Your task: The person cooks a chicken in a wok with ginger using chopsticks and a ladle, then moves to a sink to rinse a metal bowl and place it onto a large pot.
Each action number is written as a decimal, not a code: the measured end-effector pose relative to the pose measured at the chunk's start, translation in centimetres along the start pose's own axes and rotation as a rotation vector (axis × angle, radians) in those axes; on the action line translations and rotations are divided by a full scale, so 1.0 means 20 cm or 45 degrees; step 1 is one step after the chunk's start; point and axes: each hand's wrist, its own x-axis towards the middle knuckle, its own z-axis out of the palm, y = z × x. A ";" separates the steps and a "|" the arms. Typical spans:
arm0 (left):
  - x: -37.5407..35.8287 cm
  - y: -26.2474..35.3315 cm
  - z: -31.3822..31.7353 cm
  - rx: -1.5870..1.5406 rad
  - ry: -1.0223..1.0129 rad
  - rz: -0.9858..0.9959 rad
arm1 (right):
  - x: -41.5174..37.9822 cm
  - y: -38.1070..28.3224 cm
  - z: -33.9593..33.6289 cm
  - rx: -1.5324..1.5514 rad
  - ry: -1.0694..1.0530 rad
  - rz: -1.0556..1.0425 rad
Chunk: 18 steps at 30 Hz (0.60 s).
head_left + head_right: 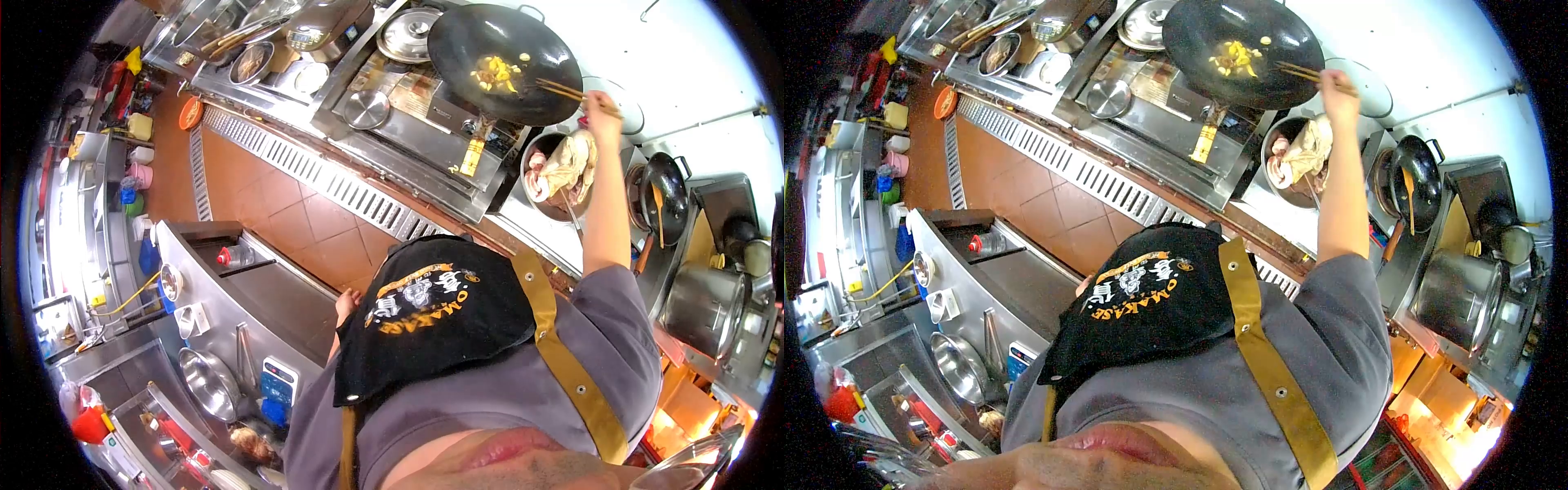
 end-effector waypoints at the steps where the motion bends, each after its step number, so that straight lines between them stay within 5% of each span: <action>1: 0.02 -0.04 0.02 -0.347 0.060 -0.279 | -0.03 0.04 0.12 0.120 -0.076 0.060; 2: 0.05 -0.09 0.05 -0.695 0.118 -0.553 | -0.05 0.02 0.22 0.243 -0.151 0.117; 3: 0.17 -0.31 0.05 -0.878 0.067 -0.559 | -0.08 -0.04 0.28 0.266 -0.150 0.042; 8: 0.05 -0.26 0.03 -0.317 0.021 -0.409 | -0.27 -0.41 0.29 0.310 -0.136 -0.066; 10: 0.04 -0.26 0.03 -0.264 0.008 -0.390 | -0.32 -0.44 0.32 0.275 -0.232 -0.074; 18: 0.04 -0.22 0.00 -0.129 -0.002 -0.308 | -0.02 -0.30 0.16 -0.107 0.073 -0.082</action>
